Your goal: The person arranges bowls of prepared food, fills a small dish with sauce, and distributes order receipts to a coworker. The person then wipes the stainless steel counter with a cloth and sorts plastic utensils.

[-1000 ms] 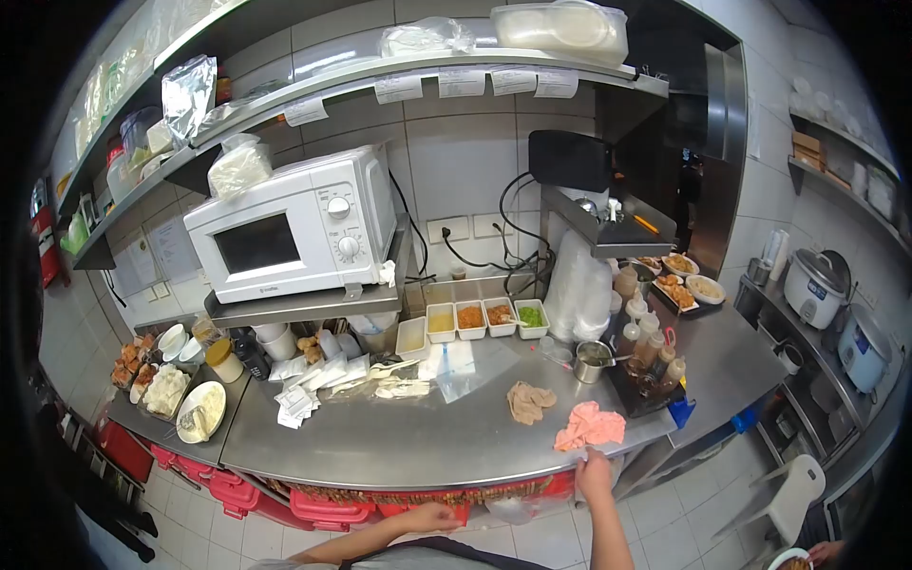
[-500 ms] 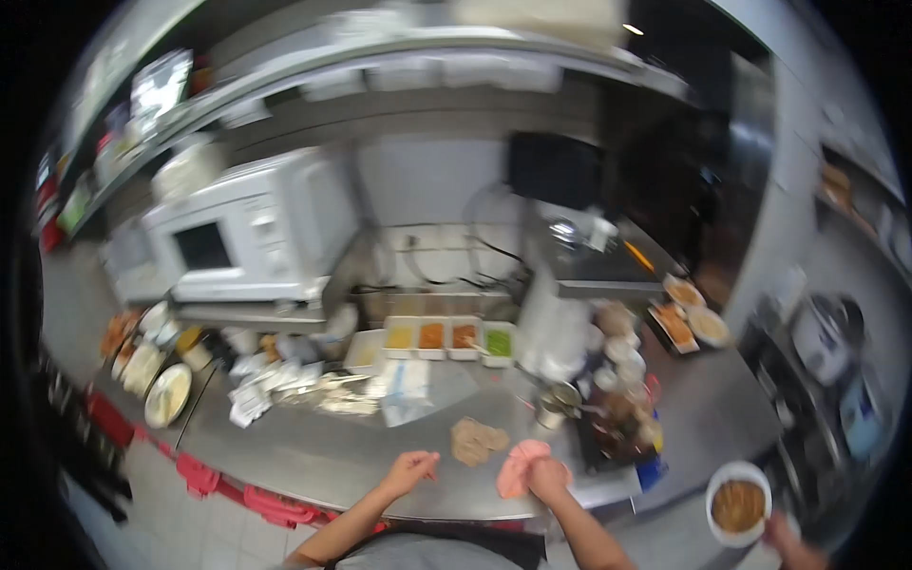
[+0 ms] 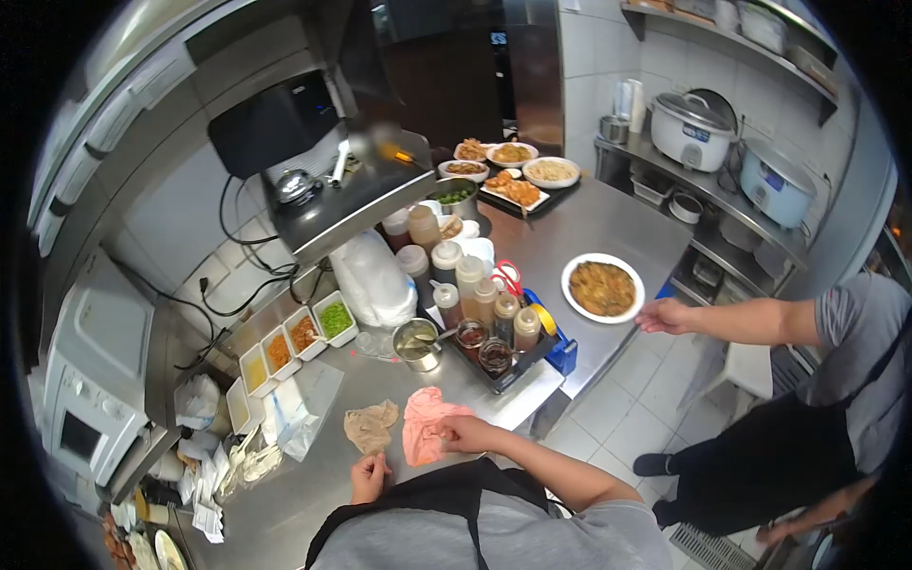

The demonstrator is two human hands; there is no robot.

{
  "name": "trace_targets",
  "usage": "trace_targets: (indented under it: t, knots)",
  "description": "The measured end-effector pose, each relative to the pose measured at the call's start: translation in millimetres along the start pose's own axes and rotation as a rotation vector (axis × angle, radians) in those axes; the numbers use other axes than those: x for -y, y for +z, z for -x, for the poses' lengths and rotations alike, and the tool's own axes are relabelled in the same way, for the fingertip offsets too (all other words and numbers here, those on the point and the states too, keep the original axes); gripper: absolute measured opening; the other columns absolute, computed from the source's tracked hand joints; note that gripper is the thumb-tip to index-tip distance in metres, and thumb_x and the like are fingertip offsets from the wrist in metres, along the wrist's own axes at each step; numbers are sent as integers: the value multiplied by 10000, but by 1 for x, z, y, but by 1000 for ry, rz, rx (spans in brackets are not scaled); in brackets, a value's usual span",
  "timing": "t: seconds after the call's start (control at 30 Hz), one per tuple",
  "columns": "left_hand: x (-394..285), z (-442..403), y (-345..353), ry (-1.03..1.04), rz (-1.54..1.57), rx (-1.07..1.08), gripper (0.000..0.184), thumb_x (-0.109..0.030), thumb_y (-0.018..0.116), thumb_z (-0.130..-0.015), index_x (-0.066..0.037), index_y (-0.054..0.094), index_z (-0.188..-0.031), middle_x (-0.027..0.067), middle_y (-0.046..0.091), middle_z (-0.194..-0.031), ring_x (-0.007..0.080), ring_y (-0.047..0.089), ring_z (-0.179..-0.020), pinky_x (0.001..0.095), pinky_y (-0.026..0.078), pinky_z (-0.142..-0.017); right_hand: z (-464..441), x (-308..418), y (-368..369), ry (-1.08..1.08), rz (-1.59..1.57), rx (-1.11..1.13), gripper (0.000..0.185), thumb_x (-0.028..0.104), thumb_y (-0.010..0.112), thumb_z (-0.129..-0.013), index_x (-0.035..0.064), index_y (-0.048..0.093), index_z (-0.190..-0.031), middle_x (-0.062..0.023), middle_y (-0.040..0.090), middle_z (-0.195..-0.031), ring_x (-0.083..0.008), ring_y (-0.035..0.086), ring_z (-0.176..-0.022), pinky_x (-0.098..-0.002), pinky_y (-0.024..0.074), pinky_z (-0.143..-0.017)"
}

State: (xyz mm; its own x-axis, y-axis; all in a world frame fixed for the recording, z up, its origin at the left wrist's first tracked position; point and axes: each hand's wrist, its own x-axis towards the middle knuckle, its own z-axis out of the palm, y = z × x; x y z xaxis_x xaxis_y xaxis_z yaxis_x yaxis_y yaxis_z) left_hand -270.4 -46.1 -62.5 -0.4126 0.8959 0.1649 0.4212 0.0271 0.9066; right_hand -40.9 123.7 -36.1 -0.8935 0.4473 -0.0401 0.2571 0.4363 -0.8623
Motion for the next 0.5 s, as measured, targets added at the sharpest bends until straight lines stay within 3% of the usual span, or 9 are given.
trace_targets:
  t: [0.07,0.13,0.17,0.33,0.5]
  knots:
    - [5,-4,2,42,-12,-23,330,-123,544,-861,4,526,-557,61,495,-541,131,444,-510,286,353,-500,31,17,-30,105,-184,221,301,231,633,-825,31,567,-1040,8,588,-806,-94,536,-748,-269,443,-670]
    - [10,-7,4,114,-62,-69,324,-99,547,-857,13,513,-555,63,479,-528,129,422,-492,289,334,-474,58,-4,-52,84,-384,338,280,198,574,-873,6,579,-1076,-54,636,-919,-86,564,-858,-232,452,-779]
    - [14,-8,6,101,-63,-74,321,-91,546,-856,16,506,-556,64,470,-521,128,413,-484,289,325,-464,79,11,-77,232,-502,338,261,187,549,-886,-4,594,-1057,-76,639,-955,-114,589,-878,-246,472,-782]
    - [9,-11,11,167,-95,-102,308,-66,538,-857,25,480,-568,69,443,-504,123,395,-463,286,303,-440,156,-22,-169,302,-636,-352,219,175,515,-872,-10,626,-912,-111,652,-847,-176,644,-734,-289,529,-666]
    - [5,-15,15,222,-130,-134,305,-47,530,-852,23,465,-563,67,440,-505,125,391,-458,286,300,-437,137,-134,-213,538,-961,-1189,216,120,439,-877,-24,562,-980,-127,634,-847,-190,632,-699,-326,536,-616]
